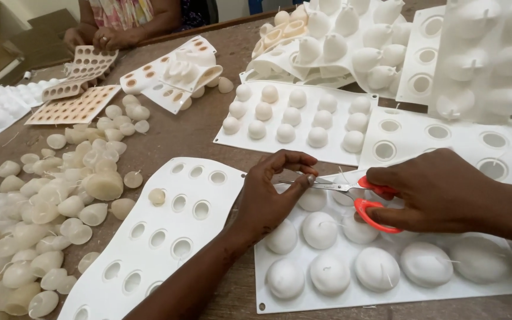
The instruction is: The recorder uses scissors to trim wicks from silicone molds and then demolds finished wax candles.
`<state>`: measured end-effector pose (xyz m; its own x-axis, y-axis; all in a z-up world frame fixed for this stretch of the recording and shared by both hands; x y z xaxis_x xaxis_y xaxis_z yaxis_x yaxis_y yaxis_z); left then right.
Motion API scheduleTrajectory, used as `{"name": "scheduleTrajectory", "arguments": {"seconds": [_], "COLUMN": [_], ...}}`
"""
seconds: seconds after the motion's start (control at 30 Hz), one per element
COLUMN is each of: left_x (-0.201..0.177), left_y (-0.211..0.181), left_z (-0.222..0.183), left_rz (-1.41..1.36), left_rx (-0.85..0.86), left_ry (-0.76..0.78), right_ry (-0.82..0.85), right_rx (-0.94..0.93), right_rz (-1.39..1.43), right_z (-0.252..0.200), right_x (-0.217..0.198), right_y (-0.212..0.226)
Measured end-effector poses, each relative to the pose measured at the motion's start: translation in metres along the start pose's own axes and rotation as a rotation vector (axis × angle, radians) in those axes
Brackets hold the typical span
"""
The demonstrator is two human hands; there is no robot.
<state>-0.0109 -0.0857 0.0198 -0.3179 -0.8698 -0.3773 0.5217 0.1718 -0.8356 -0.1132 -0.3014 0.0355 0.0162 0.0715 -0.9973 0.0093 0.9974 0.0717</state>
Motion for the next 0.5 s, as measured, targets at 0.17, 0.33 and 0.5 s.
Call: {"name": "scheduleTrajectory", "arguments": {"seconds": [0.17,0.33,0.5], "left_x": [0.001,0.002,0.002], "left_y": [0.005,0.004,0.006], "left_z": [0.001,0.000,0.001], "left_rz": [-0.042,-0.119,-0.129], "left_rx": [-0.030,-0.033,-0.055], "left_ry": [0.025,0.028,0.033], "right_ry": [0.002,0.017,-0.043], "right_rx": [0.028,0.032,0.029], "right_rz": [0.036,-0.053,0.066], "right_z": [-0.001,-0.001,-0.001], "right_x": [0.002,0.003,0.010], "right_y": [0.000,0.002,-0.005]}}
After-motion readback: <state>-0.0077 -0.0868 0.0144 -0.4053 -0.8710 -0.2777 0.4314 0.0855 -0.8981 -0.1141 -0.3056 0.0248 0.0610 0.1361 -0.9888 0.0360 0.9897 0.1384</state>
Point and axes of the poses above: each hand's wrist, its own z-axis towards the middle knuckle, its own x-axis out of the palm, y = z × x, the point moved 3 cm from there along z, towards the middle knuckle, and after that the axes turned 12 degrees about -y, right-handed, at the moved point
